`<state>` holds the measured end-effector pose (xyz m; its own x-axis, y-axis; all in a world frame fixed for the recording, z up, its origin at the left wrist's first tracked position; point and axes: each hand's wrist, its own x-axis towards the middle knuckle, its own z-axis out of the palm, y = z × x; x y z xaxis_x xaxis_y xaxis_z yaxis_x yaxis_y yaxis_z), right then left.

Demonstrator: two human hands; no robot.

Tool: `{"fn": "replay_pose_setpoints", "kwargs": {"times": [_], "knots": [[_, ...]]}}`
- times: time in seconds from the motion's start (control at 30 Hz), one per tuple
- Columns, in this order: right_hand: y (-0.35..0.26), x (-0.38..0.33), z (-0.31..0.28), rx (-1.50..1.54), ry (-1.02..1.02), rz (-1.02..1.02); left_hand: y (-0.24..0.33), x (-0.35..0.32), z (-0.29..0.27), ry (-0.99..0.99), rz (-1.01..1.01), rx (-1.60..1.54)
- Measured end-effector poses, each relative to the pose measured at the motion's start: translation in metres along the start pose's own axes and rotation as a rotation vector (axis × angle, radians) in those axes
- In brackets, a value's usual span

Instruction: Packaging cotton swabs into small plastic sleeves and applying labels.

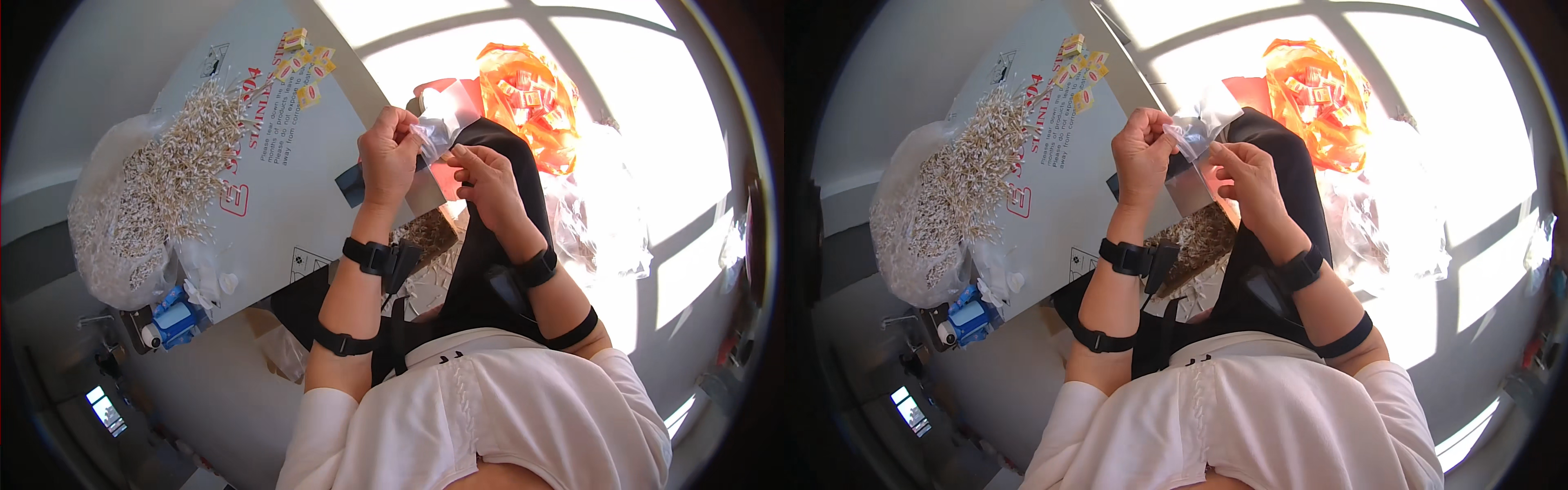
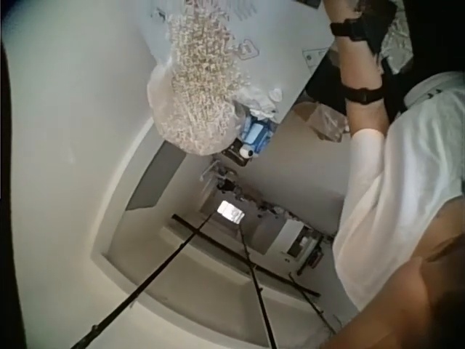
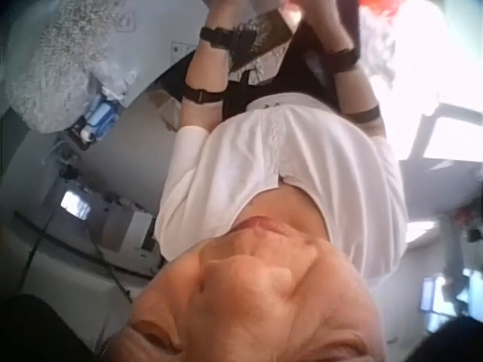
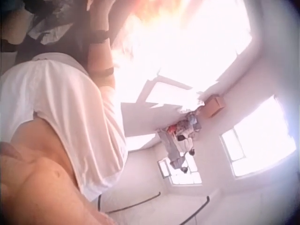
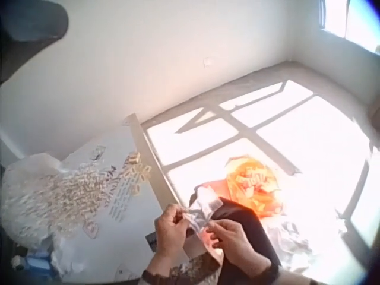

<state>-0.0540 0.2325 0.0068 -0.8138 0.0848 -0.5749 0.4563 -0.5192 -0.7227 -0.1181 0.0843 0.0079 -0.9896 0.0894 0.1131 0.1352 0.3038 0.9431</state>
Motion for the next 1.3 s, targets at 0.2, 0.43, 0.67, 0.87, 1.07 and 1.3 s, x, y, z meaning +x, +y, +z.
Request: {"fn": "replay_pose_setpoints", "kwargs": {"times": [0.2,0.43,0.67,0.87,1.07,1.3], "knots": [[0.021,0.049,-0.007,0.356,0.058,-0.112,-0.020,0.026,0.036,-0.094,0.112,0.146],[0.050,0.088,-0.009,0.083,0.365,-0.323,-0.056,0.055,0.043,-0.147,0.399,0.480],[0.059,0.077,-0.001,0.093,0.334,-0.279,-0.066,0.052,0.035,-0.185,0.343,0.427],[0.058,0.064,0.000,0.080,0.303,-0.257,-0.061,0.047,0.027,-0.188,0.463,0.477],[0.056,0.050,0.013,0.111,0.204,-0.267,-0.054,0.045,0.003,-0.232,0.455,0.495],[0.072,0.046,0.016,-0.008,0.134,-0.345,-0.050,0.040,-0.008,-0.255,0.113,0.226]]}}
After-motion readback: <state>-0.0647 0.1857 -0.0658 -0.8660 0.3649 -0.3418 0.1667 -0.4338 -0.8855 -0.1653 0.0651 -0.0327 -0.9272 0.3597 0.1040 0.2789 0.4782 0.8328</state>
